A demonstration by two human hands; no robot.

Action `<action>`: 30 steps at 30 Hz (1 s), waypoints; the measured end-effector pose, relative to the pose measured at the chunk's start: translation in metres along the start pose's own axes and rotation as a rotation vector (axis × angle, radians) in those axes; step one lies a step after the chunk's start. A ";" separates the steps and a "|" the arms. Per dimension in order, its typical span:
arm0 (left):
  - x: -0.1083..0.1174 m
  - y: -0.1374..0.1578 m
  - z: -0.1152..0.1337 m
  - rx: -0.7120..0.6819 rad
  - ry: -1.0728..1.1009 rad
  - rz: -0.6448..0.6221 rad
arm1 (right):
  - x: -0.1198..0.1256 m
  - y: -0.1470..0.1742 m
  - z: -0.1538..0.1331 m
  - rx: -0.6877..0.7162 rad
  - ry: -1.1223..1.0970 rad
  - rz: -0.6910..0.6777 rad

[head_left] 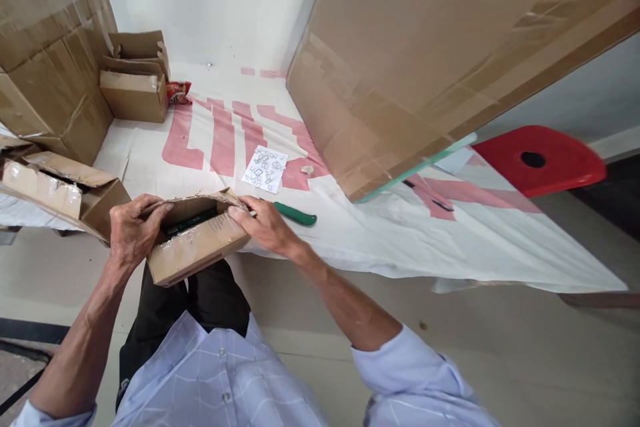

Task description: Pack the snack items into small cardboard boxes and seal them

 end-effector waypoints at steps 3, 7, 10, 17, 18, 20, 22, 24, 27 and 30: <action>0.000 0.009 -0.007 0.106 0.127 0.030 | 0.026 -0.002 0.043 -0.012 0.017 -0.003; -0.006 0.014 -0.011 0.174 0.248 -0.002 | 0.049 0.002 0.117 -0.337 0.556 -0.034; -0.007 0.014 -0.011 0.172 0.274 -0.013 | 0.049 0.003 0.128 -0.330 0.618 -0.049; -0.008 0.012 -0.008 0.105 0.252 -0.024 | 0.078 0.011 0.040 0.081 0.472 0.067; -0.008 0.012 -0.009 0.104 0.251 -0.020 | 0.080 0.014 0.017 0.190 0.468 0.047; -0.008 0.011 -0.010 0.105 0.248 -0.011 | 0.075 0.016 -0.019 0.307 0.557 -0.064; -0.009 0.012 -0.011 0.104 0.245 -0.012 | 0.064 0.012 -0.043 0.325 0.644 -0.194; -0.009 0.012 -0.011 0.092 0.246 -0.016 | 0.052 0.004 -0.059 0.316 0.674 -0.262; -0.009 0.013 -0.007 0.058 0.242 -0.026 | 0.037 -0.007 -0.073 0.316 0.632 -0.246; -0.009 0.011 -0.003 -0.002 0.226 -0.052 | 0.031 -0.014 -0.073 0.328 0.602 -0.214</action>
Point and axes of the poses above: each hand's wrist, its own y-axis away from the middle knuckle, its own x-axis out of the back of the hand, z = x × y, the point moved 8 cm from there along -y, towards the middle knuckle, and after that the axes turned 4 degrees about -z, right-handed, at the moved point
